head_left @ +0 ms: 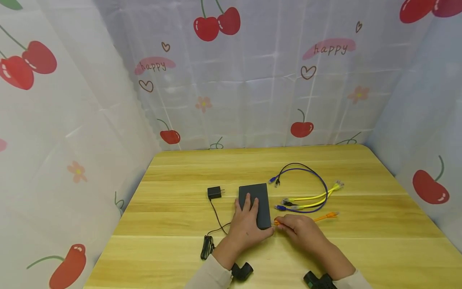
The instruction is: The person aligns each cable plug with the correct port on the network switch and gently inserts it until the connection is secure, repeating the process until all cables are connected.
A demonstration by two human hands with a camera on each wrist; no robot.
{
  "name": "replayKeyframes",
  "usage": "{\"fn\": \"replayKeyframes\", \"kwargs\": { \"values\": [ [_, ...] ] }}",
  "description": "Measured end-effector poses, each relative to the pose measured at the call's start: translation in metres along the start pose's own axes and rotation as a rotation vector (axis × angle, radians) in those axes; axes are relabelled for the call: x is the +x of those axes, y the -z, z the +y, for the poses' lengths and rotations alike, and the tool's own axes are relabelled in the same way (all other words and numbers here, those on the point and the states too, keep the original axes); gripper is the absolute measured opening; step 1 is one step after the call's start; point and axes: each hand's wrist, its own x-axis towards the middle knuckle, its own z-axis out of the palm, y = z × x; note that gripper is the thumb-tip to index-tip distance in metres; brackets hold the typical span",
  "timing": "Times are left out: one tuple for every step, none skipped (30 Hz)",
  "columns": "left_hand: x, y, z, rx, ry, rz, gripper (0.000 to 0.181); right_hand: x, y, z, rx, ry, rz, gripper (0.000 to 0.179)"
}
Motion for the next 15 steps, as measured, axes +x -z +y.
{"fn": "replayKeyframes", "kwargs": {
  "values": [
    [-0.0001, 0.0001, 0.0001, -0.004, 0.003, -0.004, 0.103, -0.0001, 0.0001, 0.0, 0.0, 0.008, 0.003, 0.022],
    [0.0, 0.0002, 0.0001, -0.009, 0.007, -0.008, 0.103, -0.0003, 0.0001, 0.0001, 0.001, 0.014, 0.005, 0.022],
    [0.0002, 0.0003, 0.0001, -0.017, 0.013, -0.011, 0.103, -0.0005, 0.0001, 0.0002, 0.001, 0.02, 0.006, 0.021],
    [0.0003, 0.0004, -0.0001, -0.026, 0.02, -0.014, 0.104, -0.0007, 0.0, 0.0004, 0.003, 0.024, 0.008, 0.022],
    [0.0006, 0.0003, -0.0004, -0.033, 0.027, -0.015, 0.104, -0.0008, -0.0001, 0.0004, 0.005, 0.028, 0.009, 0.022],
    [0.0008, 0.0004, -0.0007, -0.039, 0.033, -0.016, 0.104, -0.0008, -0.0003, 0.0005, 0.006, 0.03, 0.01, 0.022],
    [0.0011, 0.0004, -0.0011, -0.044, 0.038, -0.016, 0.105, -0.0007, -0.0006, 0.0005, 0.005, 0.033, 0.012, 0.022],
    [0.0012, 0.0004, -0.0015, -0.044, 0.042, -0.015, 0.105, -0.0006, -0.001, 0.0002, 0.003, 0.034, 0.014, 0.021],
    [0.0013, 0.0005, -0.0018, -0.041, 0.043, -0.014, 0.105, -0.0002, -0.0014, -0.0002, 0.0, 0.038, 0.016, 0.021],
    [0.0013, 0.0007, -0.0019, -0.036, 0.043, -0.014, 0.106, 0.0003, -0.0016, -0.0006, -0.003, 0.043, 0.016, 0.02],
    [0.0012, 0.001, -0.0019, -0.03, 0.04, -0.013, 0.106, 0.0009, -0.0018, -0.0011, -0.009, 0.048, 0.014, 0.019],
    [0.001, 0.0012, -0.0018, -0.025, 0.037, -0.013, 0.105, 0.0014, -0.0019, -0.0017, -0.013, 0.053, 0.015, 0.018],
    [0.0008, 0.0015, -0.0017, -0.023, 0.035, -0.013, 0.106, 0.002, -0.0018, -0.0024, -0.014, 0.058, 0.013, 0.018],
    [0.0006, 0.0017, -0.0015, -0.021, 0.033, -0.015, 0.106, 0.0025, -0.0016, -0.0033, -0.012, 0.062, 0.008, 0.017],
    [0.0006, 0.0018, -0.0014, -0.022, 0.032, -0.016, 0.106, 0.003, -0.0015, -0.0039, -0.004, 0.069, 0.002, 0.016]
  ]
}}
